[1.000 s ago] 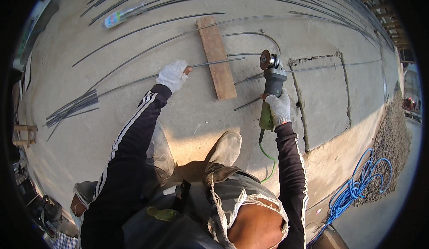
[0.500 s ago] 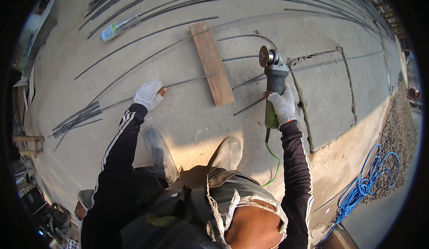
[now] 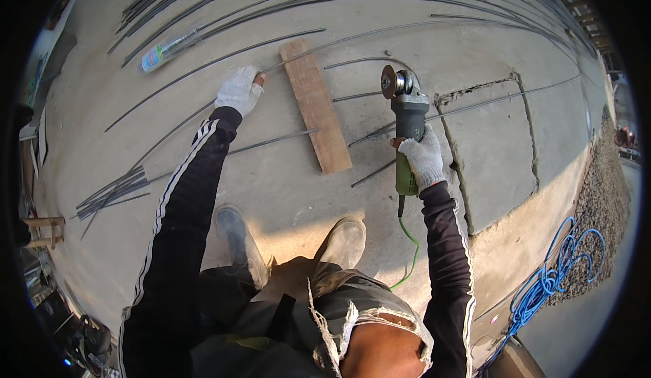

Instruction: The person uses an angle grinder to cut long metal rods into shorter pieces. They place the rods on a wooden block, cut them, and then stack the cut pieces on the floor.

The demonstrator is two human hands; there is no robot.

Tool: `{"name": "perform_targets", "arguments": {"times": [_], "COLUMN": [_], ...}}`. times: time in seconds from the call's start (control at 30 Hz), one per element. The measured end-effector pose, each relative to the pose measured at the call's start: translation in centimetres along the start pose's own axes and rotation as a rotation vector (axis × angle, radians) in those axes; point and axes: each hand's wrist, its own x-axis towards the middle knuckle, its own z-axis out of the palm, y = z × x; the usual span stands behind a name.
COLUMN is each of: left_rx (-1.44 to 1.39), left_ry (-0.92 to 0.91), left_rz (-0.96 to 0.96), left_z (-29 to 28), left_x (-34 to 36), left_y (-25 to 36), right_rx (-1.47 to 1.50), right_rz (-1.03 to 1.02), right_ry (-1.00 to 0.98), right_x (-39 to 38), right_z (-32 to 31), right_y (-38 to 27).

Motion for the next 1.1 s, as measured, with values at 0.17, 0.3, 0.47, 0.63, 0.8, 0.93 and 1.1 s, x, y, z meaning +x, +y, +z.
{"name": "perform_targets", "arguments": {"times": [0.17, 0.3, 0.47, 0.63, 0.8, 0.93, 1.1], "left_rx": [0.035, 0.021, 0.029, 0.031, 0.013, 0.02, 0.015], "left_ry": [-0.08, -0.091, -0.174, -0.079, 0.004, -0.02, 0.033], "left_rz": [-0.062, -0.041, -0.066, -0.018, 0.029, 0.04, 0.061], "left_z": [0.4, 0.1, -0.1, 1.0, 1.1, 0.7, 1.0], "left_x": [-2.8, -5.2, -5.2, -5.4, -5.6, -5.6, -5.5], "left_y": [1.0, 1.5, 1.0, 0.5, 0.5, 0.7, 0.6], "right_rx": [0.038, -0.048, -0.026, 0.05, -0.161, -0.202, -0.194], "right_rz": [-0.006, 0.006, -0.032, -0.116, -0.17, -0.128, -0.094], "right_ry": [-0.033, -0.033, -0.114, -0.192, -0.199, -0.22, -0.219], "right_x": [-0.7, -0.7, 0.5, 3.1, 5.2, 6.1, 6.8], "right_z": [0.1, -0.3, 0.3, 2.1, 3.3, 3.8, 4.1], "right_y": [-0.5, -1.1, -1.8, -1.9, -2.9, -3.5, -3.8]}}
